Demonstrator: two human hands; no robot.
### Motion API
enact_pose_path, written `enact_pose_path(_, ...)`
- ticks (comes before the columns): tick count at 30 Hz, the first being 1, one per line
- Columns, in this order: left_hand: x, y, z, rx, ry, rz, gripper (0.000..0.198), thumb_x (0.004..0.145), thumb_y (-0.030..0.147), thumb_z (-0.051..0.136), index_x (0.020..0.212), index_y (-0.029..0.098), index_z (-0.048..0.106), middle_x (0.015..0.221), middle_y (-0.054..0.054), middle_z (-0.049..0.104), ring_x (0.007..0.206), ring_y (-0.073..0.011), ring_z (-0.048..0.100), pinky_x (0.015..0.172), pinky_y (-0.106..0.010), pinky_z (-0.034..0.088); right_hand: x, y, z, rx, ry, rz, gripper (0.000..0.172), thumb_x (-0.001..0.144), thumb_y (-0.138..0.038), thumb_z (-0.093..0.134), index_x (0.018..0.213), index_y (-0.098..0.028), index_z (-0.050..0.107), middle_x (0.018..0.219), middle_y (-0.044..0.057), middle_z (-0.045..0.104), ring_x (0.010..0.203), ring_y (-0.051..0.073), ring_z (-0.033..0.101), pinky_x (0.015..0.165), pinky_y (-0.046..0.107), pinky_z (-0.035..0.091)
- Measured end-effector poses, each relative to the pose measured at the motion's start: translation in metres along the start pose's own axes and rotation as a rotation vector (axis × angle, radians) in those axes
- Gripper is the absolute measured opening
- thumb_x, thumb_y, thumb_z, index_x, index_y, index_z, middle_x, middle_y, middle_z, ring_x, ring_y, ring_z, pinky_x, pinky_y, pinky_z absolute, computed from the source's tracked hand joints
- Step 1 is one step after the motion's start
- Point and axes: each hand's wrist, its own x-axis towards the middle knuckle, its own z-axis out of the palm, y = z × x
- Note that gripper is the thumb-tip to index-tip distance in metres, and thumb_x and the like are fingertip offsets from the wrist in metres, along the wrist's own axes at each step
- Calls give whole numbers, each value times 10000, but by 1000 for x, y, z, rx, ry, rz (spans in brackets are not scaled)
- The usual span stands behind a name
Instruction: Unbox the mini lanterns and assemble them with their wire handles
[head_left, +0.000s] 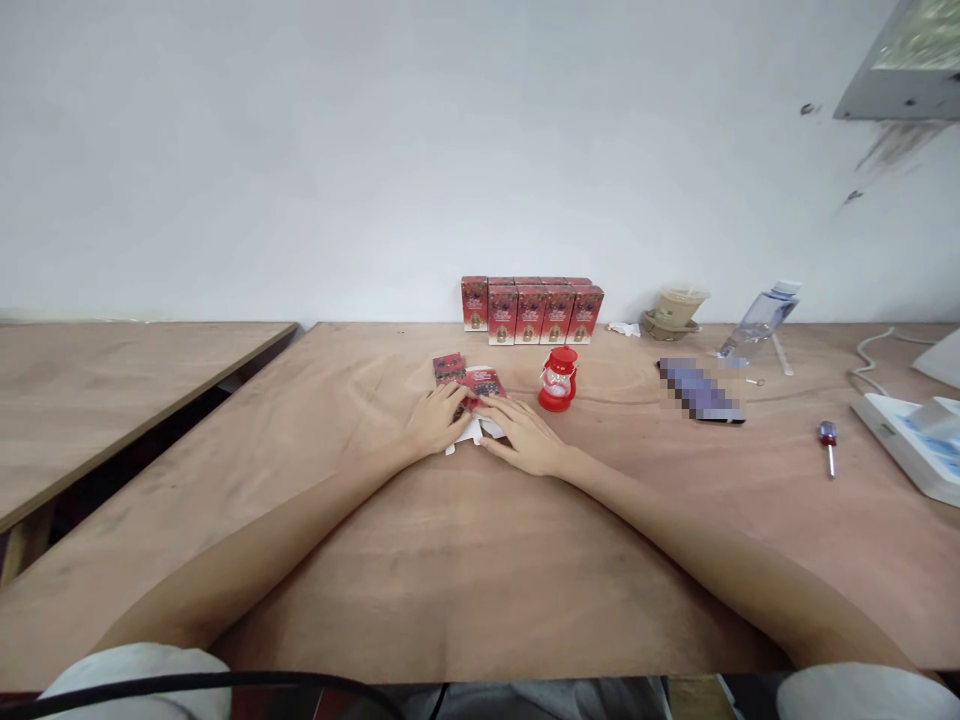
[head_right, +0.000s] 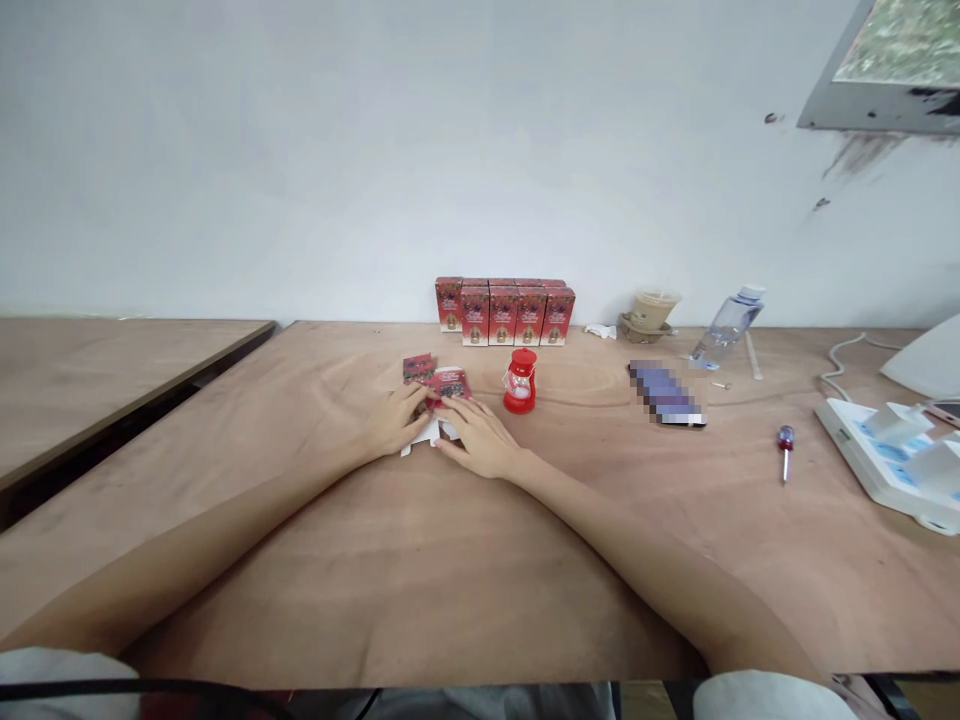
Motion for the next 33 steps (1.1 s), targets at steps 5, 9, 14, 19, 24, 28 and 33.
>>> enact_pose_path(5, 2, -5, -10, 135, 161, -143, 223, 875, 337, 419, 979, 195, 556, 1005, -84, 647, 966, -253, 608, 962, -470, 393, -3, -3, -2, -24, 192, 48, 356, 892, -276, 458, 1215, -133, 506, 1281, 156, 533, 1177, 252, 503, 984, 427, 427)
enact_pose_path(9, 11, -28, -34, 260, 4, -342, 340, 889, 448, 379, 927, 172, 573, 999, -111, 661, 919, -273, 629, 861, -441, 456, -4, -4, -1, -90, 240, 66, 321, 877, -229, 444, 1163, -113, 530, 1228, 173, 550, 1117, 269, 528, 944, 436, 456)
enact_pose_path(14, 12, -65, -46, 337, -74, -564, 395, 838, 385, 417, 1085, 103, 541, 1119, -201, 617, 989, -353, 613, 864, -484, 444, -5, -8, -1, -223, 402, -5, 290, 850, -180, 448, 1105, -105, 564, 1249, 193, 529, 1193, 290, 473, 975, 458, 429)
enact_pose_path(19, 2, -92, -28, 318, -131, -558, 342, 875, 283, 343, 1105, 128, 544, 1212, -174, 584, 1118, -310, 557, 970, -493, 383, -20, -3, -7, -365, 550, -178, 410, 808, -140, 501, 1211, -212, 497, 1317, 121, 487, 1279, 268, 404, 1037, 484, 368)
enact_pose_path(24, 3, -110, -22, 308, -172, -513, 312, 885, 276, 332, 1006, 135, 583, 1192, -165, 595, 1108, -323, 555, 971, -530, 363, -46, 23, -18, -323, 687, -49, 667, 792, -173, 580, 1365, -303, 264, 1419, 109, 297, 1344, 281, 312, 1043, 527, 362)
enact_pose_path(28, 7, -118, -25, 321, -152, -462, 334, 898, 232, 299, 1082, 93, 541, 1189, -201, 579, 1100, -323, 555, 922, -486, 401, -53, 44, -22, -12, 656, 376, 874, 749, -362, 664, 1410, -221, 109, 1454, 195, 206, 1362, 337, 274, 1042, 596, 325)
enact_pose_path(33, 17, -111, -42, 395, 2, -317, 361, 914, 217, 292, 1171, 77, 503, 1340, -214, 460, 1254, -329, 415, 1016, -471, 301, -45, 71, -19, 551, 399, 655, 1050, 624, -441, 755, 1405, -175, 104, 1407, 215, 368, 1254, 291, 458, 1042, 519, 364)
